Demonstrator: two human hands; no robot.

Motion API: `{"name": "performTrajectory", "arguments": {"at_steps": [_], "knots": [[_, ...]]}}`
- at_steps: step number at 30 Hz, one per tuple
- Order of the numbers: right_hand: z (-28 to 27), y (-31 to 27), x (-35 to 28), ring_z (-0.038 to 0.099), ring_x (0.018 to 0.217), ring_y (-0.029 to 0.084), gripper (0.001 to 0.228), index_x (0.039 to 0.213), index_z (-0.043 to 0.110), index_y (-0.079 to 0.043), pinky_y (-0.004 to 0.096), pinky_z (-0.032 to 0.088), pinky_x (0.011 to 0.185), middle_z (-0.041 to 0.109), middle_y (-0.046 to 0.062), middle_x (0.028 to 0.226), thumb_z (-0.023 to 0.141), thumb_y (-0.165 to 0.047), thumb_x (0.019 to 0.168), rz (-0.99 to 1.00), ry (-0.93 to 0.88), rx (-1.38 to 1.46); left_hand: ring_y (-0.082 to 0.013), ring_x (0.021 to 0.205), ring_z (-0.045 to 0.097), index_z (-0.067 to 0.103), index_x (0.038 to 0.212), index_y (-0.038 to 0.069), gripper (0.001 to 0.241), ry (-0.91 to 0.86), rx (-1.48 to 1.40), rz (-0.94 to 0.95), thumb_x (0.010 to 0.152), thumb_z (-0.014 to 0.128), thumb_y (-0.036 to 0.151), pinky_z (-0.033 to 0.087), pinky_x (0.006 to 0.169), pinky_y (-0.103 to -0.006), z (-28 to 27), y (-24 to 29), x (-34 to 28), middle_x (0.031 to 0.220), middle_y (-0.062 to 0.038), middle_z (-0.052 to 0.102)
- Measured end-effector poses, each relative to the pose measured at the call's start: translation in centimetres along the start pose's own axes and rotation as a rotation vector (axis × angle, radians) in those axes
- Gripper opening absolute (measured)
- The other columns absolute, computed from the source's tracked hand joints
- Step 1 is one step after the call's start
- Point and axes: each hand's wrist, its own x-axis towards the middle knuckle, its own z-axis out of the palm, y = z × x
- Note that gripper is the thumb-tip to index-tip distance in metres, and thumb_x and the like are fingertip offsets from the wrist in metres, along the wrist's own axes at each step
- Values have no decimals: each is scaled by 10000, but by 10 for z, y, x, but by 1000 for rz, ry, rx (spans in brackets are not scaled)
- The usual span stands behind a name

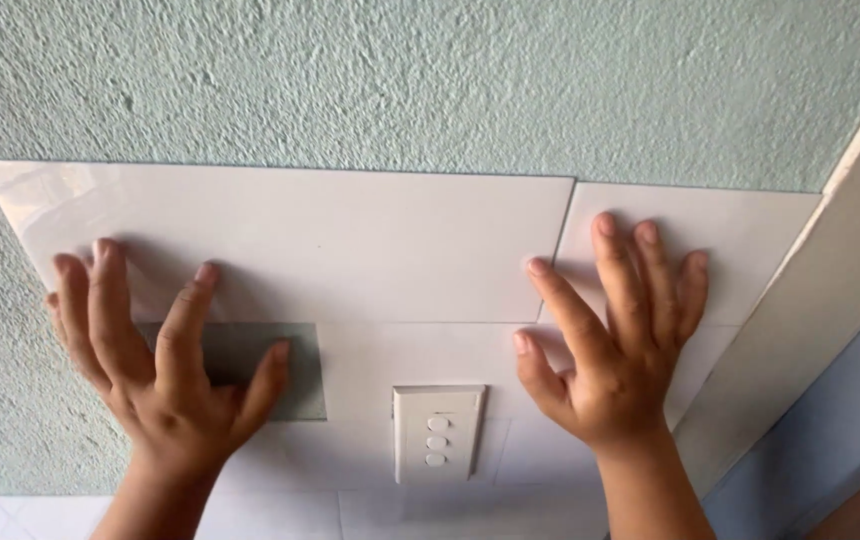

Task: Applying white rectangular tiles to a wall surface by aligning and pressing them.

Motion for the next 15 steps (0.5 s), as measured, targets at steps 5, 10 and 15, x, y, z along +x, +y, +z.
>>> {"name": "performTrajectory", "arguments": {"at_steps": [5, 10, 15], "knots": [[-3, 4, 4, 412, 1546, 458, 487, 1397, 772, -165, 674, 171, 1305, 554, 261, 1598, 562, -470, 1080, -29, 4, 5, -667, 1523, 447, 740, 1374, -52, 702, 9, 44, -1, 1078, 567, 560, 284, 1312, -687, 3, 3, 2, 1588, -465, 482], [-24, 21, 18, 509, 1466, 401, 469, 1447, 757, -252, 614, 348, 1155, 593, 198, 1582, 585, -503, 1090, -169, -29, -86, -619, 1597, 205, 601, 1548, -23, 839, -11, 46, -64, 1084, 506, 669, 192, 1323, -784, 4, 3, -2, 1677, -429, 335], [-19, 33, 14, 488, 1469, 370, 506, 1495, 711, -319, 578, 345, 1099, 571, 157, 1598, 494, -568, 1111, -224, -26, -62, -588, 1640, 178, 602, 1591, 9, 864, -53, 36, -125, 1068, 521, 692, 175, 1360, -755, 1, 7, 2, 1729, -375, 266]]}}
